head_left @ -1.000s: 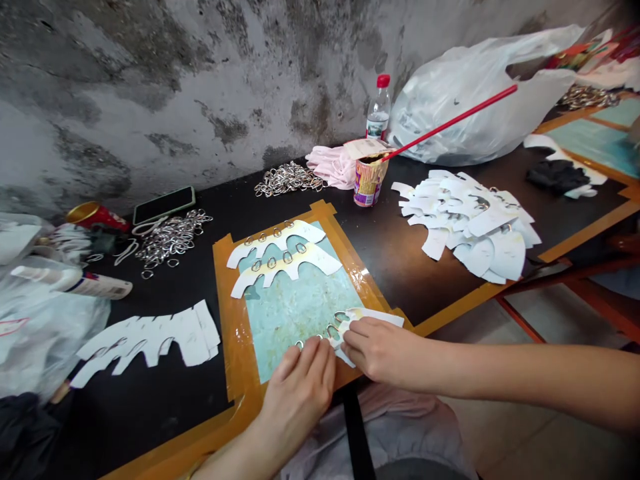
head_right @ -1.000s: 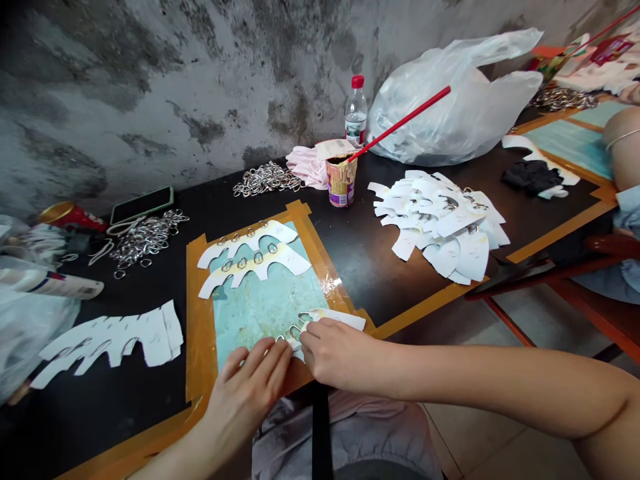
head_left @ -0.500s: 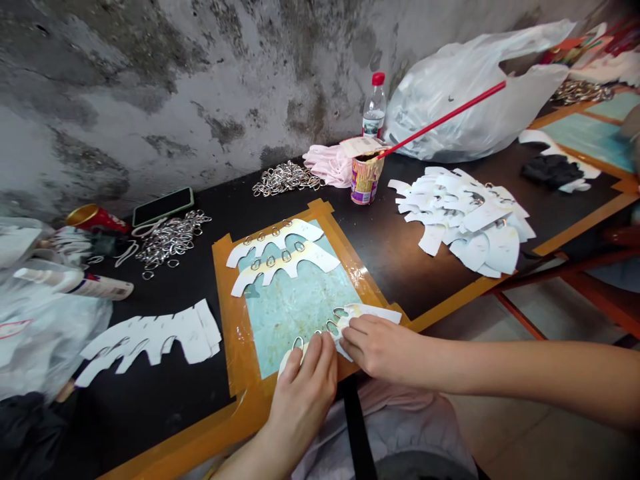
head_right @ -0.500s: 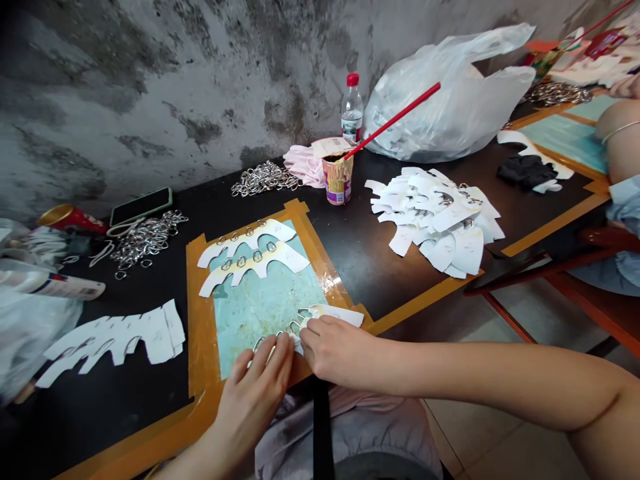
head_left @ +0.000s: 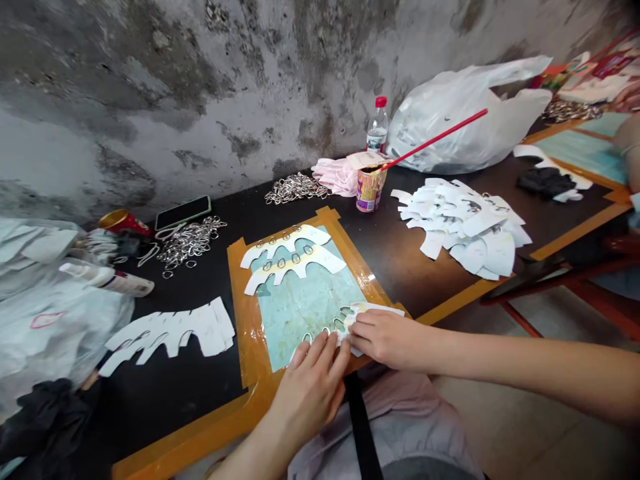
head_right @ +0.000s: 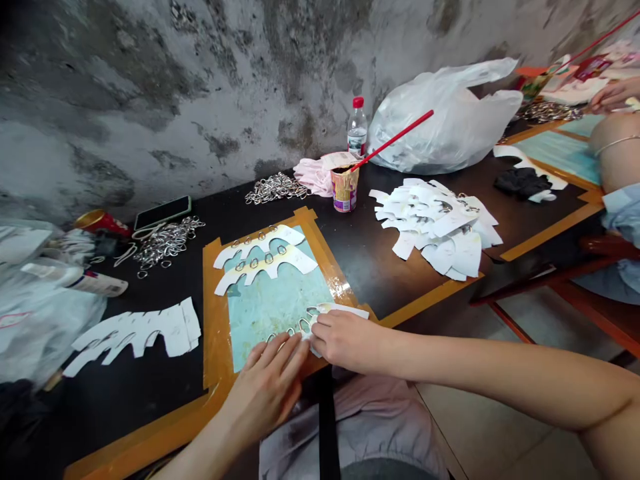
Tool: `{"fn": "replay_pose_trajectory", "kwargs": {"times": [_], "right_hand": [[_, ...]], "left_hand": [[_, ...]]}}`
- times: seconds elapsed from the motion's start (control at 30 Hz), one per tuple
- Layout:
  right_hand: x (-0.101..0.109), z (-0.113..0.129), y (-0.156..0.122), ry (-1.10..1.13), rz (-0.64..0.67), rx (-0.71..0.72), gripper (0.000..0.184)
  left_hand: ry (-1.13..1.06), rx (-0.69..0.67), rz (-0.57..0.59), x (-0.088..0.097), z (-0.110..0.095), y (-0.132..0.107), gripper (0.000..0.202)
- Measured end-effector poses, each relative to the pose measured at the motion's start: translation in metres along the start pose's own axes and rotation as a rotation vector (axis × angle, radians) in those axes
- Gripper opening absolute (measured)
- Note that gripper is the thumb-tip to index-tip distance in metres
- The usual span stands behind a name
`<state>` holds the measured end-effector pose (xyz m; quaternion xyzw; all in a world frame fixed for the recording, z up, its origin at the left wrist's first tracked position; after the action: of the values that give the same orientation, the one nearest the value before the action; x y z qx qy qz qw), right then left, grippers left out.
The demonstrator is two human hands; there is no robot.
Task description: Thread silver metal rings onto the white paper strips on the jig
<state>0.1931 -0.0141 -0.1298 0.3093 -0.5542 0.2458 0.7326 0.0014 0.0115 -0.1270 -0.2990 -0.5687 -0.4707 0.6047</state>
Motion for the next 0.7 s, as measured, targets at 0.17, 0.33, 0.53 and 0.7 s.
{"fn": "replay_pose_trajectory", "kwargs": {"times": [0.17, 0.33, 0.53, 0.7], "right_hand": [[0.015, -0.007, -0.003, 0.445, -0.041, -0.257, 0.013], [0.025, -0.013, -0.004, 0.880, -0.490, -0.641, 0.010], [-0.001, 0.001, -0.003, 0.626, -0.420, -0.628, 0.013], [-0.004, 0.004, 0.006, 0.363, -0.270, -0.595, 0.020]], "left_hand": [[0.045, 0.221, -0.088, -0.006, -0.028, -0.003, 0.051], [0.066, 0.289, -0.119, -0.007, -0.040, 0.000, 0.051], [0.090, 0.304, -0.079, -0.005, -0.043, 0.001, 0.048], [0.094, 0.303, -0.081, -0.006, -0.044, 0.000, 0.049]]}}
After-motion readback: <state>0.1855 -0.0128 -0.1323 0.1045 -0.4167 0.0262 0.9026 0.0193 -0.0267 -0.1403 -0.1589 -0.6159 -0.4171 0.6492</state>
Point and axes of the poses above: each hand's wrist, its own y-axis towards the middle knuckle, its own x-axis out of the back of the hand, z = x × y, the point moved 2 cm from there along y, towards the middle knuckle, and after that the axes turned 9 degrees about y, right-handed, at the moved point
